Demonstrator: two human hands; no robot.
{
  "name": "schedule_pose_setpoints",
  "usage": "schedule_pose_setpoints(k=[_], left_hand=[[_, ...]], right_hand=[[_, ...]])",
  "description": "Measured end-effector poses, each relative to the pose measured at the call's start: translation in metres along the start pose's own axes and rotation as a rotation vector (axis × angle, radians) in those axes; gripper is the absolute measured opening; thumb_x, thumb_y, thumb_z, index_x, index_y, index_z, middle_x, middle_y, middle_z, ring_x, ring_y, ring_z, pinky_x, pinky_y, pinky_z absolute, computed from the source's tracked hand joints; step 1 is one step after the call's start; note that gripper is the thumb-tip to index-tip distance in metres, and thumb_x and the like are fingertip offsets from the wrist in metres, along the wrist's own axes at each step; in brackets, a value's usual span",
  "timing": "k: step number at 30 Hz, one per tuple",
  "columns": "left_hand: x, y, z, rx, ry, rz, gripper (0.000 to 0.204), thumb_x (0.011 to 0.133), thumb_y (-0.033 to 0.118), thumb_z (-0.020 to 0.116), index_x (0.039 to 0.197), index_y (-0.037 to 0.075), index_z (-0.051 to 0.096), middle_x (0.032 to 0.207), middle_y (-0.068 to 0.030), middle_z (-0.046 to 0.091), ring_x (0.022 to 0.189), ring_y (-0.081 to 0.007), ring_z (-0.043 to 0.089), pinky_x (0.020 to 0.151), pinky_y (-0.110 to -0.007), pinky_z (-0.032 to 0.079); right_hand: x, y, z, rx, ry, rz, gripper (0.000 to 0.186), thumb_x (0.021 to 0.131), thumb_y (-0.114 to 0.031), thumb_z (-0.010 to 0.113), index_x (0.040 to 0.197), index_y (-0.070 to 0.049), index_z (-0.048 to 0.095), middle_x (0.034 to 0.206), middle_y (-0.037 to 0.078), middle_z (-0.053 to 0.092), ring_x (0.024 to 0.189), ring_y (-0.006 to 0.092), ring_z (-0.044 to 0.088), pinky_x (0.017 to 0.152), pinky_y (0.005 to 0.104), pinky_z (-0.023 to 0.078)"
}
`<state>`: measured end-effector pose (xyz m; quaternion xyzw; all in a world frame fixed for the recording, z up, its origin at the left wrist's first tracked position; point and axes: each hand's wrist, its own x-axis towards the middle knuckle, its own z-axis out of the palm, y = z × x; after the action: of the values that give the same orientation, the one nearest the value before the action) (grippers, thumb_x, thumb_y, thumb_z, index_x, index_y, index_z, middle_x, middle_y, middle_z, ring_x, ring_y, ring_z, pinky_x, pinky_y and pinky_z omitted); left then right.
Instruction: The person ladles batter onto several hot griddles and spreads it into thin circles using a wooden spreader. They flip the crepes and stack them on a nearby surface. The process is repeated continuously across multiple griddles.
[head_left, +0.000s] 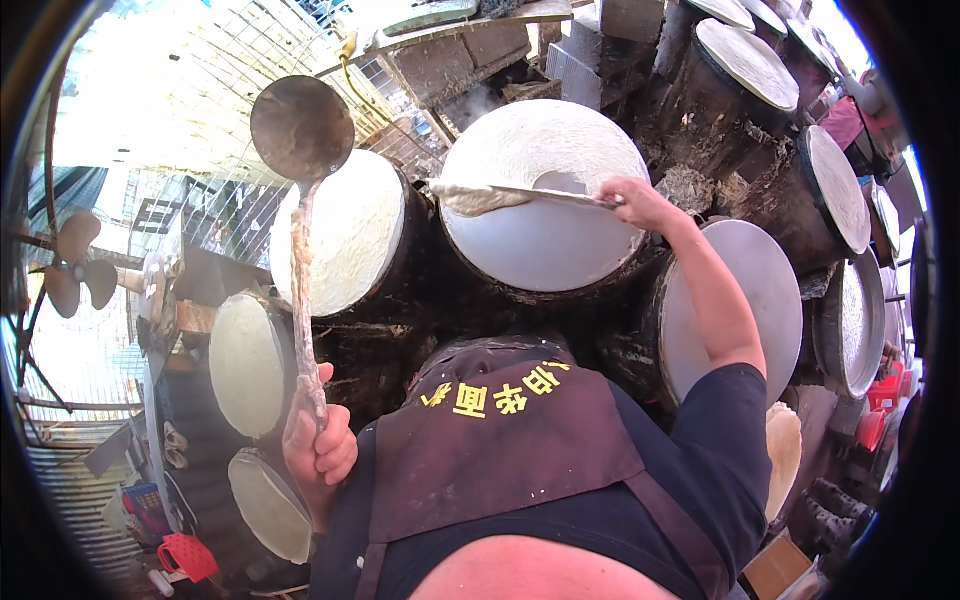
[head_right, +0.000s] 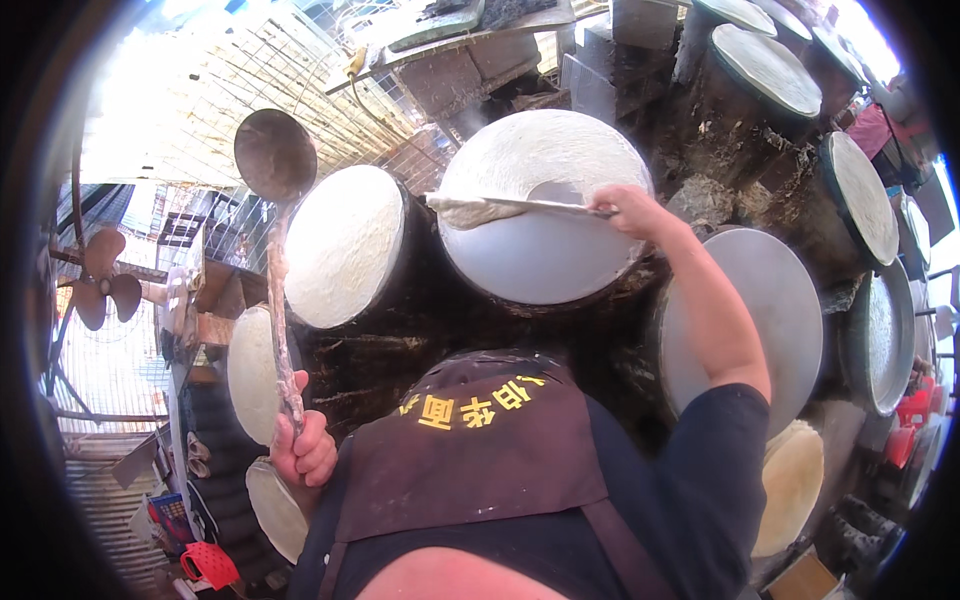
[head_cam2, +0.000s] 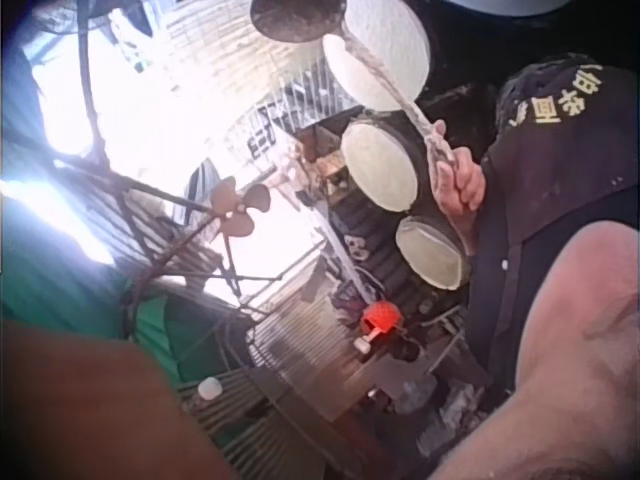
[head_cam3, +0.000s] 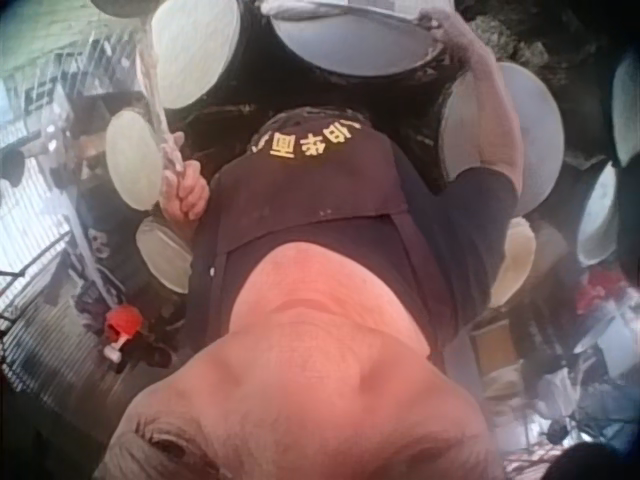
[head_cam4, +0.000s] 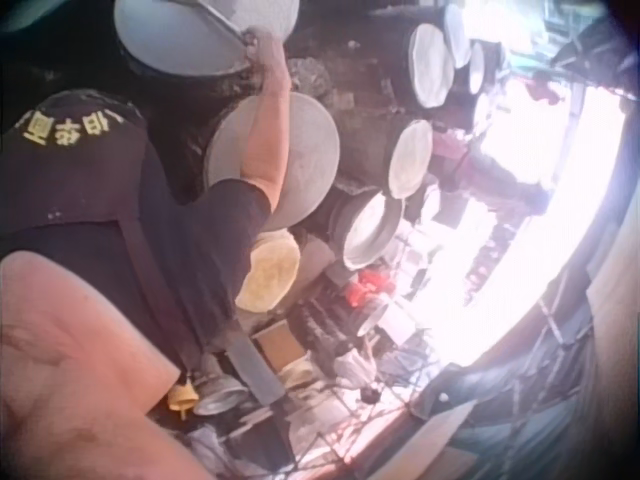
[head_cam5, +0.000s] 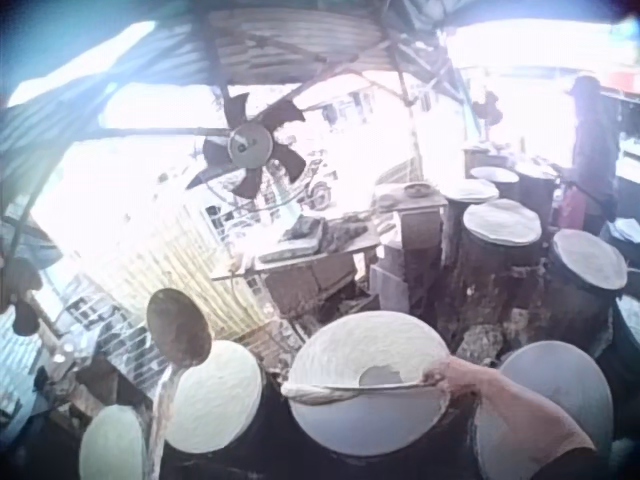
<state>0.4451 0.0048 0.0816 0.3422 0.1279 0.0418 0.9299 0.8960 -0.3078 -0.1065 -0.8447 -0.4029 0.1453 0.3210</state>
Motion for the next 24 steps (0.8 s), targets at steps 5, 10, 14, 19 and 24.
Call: schedule_pose_setpoints(k=[5,10,14,19,24], left_hand=[[0.001,-0.004,0.002,0.001,0.016,0.01,0.058,0.101,0.03,0.045,0.149,0.009,0.019,0.062,0.0012,0.034,0.039,-0.0037,0.027,0.029,-0.019,0.029],[-0.001,-0.008,0.009,-0.052,0.0,-0.016,0.058,0.101,0.03,0.045,0.15,0.011,0.018,0.062,0.0009,0.034,0.039,-0.0039,0.027,0.029,-0.019,0.029],[-0.004,-0.012,0.009,-0.06,-0.002,-0.025,0.059,0.102,0.03,0.044,0.15,0.012,0.016,0.062,0.0007,0.034,0.038,-0.0041,0.027,0.029,-0.019,0.029],[-0.003,-0.015,0.01,-0.101,-0.022,-0.049,0.059,0.102,0.03,0.044,0.15,0.012,0.015,0.063,0.0002,0.035,0.038,-0.0041,0.027,0.029,-0.019,0.03],[0.01,-0.009,0.002,-0.084,-0.105,-0.123,0.059,0.102,0.029,0.044,0.15,0.011,0.015,0.063,0.0002,0.035,0.038,-0.0039,0.027,0.029,-0.019,0.031]], right_hand=[[-0.045,0.026,-0.044,0.002,0.058,0.205,0.029,0.066,0.001,0.061,0.094,-0.004,0.067,0.087,0.01,0.062,0.086,0.0244,0.061,0.08,0.0338,0.047],[0.015,0.002,-0.002,-0.042,0.072,0.022,0.032,0.067,0.004,0.054,0.095,-0.003,0.066,0.089,0.014,0.062,0.089,0.0285,0.061,0.081,0.0363,0.047],[-0.038,0.025,-0.027,-0.039,-0.075,0.02,0.034,0.065,0.005,0.054,0.095,-0.003,0.065,0.088,0.013,0.062,0.089,0.0273,0.061,0.081,0.0358,0.047],[-0.06,0.029,-0.038,-0.048,0.203,0.181,0.035,0.063,0.004,0.057,0.097,-0.003,0.065,0.087,0.011,0.062,0.088,0.0271,0.061,0.081,0.0355,0.047],[-0.071,0.008,-0.008,-0.069,0.05,0.091,0.035,0.07,0.01,0.054,0.098,-0.007,0.066,0.095,0.013,0.062,0.096,0.0302,0.06,0.086,0.0371,0.047]])
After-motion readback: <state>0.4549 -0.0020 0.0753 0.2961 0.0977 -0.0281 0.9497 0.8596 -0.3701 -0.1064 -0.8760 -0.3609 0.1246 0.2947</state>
